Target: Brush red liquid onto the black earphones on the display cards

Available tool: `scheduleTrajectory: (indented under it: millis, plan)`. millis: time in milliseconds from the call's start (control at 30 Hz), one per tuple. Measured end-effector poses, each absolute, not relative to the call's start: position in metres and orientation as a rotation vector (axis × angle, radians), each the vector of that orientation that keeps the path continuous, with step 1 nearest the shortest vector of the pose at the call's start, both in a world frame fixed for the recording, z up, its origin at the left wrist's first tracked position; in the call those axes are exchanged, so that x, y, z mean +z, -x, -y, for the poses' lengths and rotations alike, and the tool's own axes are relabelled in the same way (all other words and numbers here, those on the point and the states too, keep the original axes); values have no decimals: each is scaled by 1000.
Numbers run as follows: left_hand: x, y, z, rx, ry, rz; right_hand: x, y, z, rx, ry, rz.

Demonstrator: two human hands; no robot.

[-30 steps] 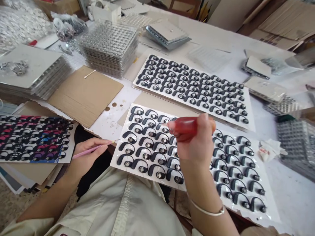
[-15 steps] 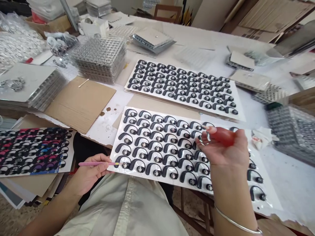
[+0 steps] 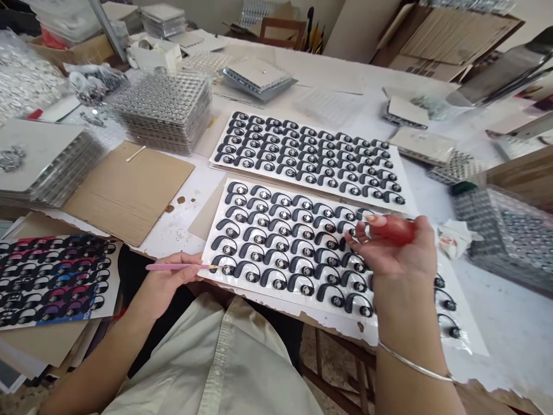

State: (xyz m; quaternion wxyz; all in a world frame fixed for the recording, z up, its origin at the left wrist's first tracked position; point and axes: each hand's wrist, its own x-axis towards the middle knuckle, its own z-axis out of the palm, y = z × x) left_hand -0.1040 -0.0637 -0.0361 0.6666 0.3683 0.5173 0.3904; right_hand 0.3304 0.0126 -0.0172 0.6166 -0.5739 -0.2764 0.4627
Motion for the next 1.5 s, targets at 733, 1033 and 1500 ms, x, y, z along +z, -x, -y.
scheduleTrajectory:
  millis: [733,1033,1500]
  plan:
    - [-43,81,69,1259,-2533,-1060,-34,-107,44,309,976,1187]
    - [-35,75,69,1221,-2593,-1202,-44,-107,44,185,1067,1464]
    - [-35,73,71,1168,-2633,-1234,-47,-106,42,88,1039,1659]
